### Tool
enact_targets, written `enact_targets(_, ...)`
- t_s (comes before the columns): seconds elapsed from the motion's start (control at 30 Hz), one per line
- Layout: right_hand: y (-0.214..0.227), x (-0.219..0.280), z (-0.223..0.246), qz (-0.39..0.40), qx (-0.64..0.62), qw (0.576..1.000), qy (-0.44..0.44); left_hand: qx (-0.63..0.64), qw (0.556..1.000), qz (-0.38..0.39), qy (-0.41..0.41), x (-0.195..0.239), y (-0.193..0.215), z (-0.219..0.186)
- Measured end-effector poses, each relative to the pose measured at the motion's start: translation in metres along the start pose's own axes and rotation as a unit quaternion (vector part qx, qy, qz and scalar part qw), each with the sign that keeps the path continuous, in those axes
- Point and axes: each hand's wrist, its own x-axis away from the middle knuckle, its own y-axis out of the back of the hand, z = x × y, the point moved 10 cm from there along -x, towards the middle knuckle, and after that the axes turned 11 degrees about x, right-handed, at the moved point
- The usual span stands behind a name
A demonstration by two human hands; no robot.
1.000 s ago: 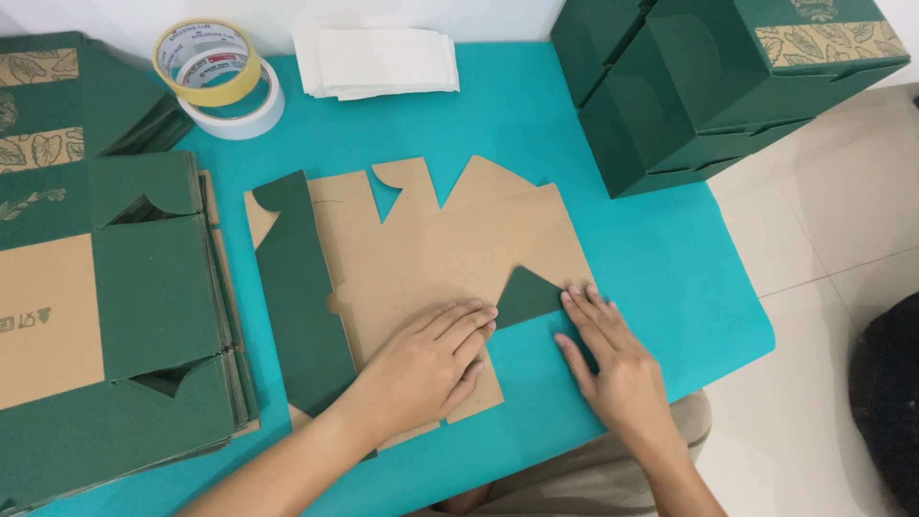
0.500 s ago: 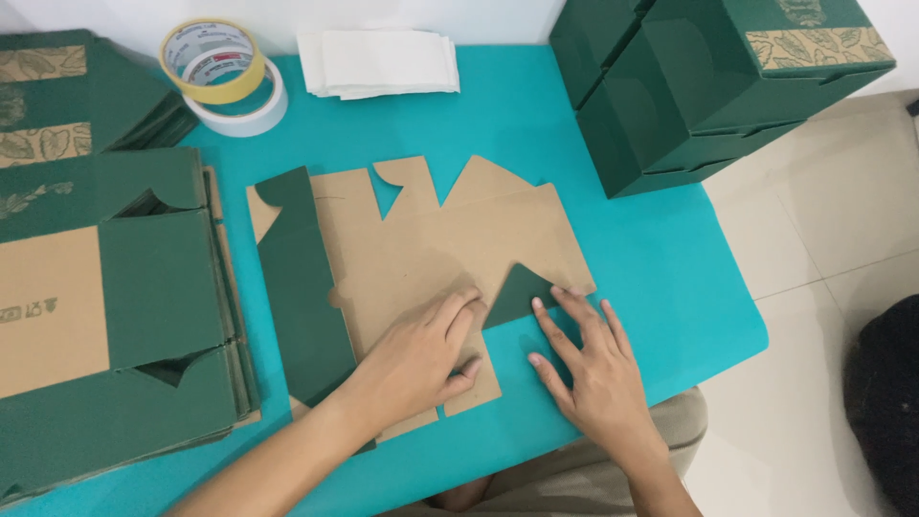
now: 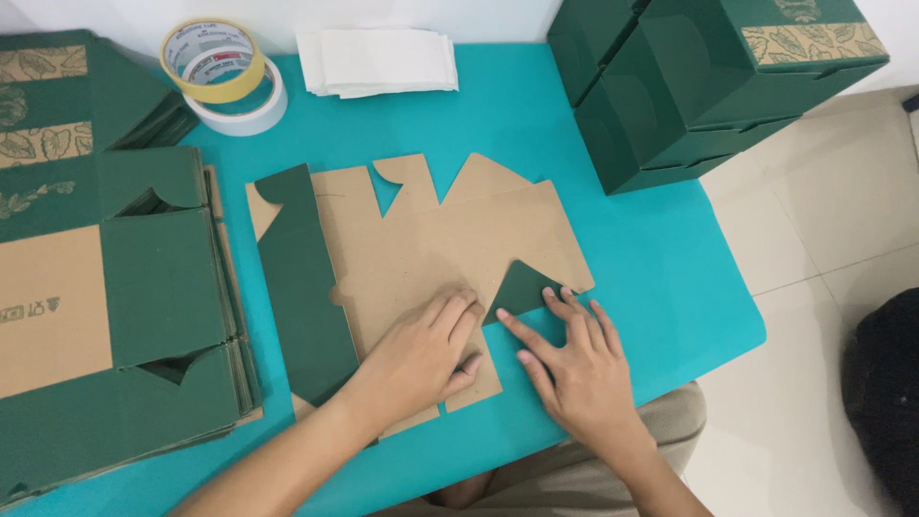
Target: The person assembles a green cardboard box by folding its flaps and tucking them into slots. They then place a white tissue inside the box and close the lid.
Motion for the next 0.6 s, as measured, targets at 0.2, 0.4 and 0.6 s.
enact_targets(0.2,-0.015,0.007,-0.023,0.037,-0.07,0.996,-0.03,-0.131,0.991,0.02,-0.002,0.005,-0.002,-0.008)
enact_targets(0.4,-0.015,0.008,-0.031,0.025,-0.059,0.997,-0.052,-0.164,0.982,0.091,0.036,0.018,0.008,-0.018)
enact_targets(0.6,-0.012,0.006,-0.038,0.015,-0.067,0.996,-0.05,-0.158,0.974,0.085,0.136,0.062,-0.006,-0.031)
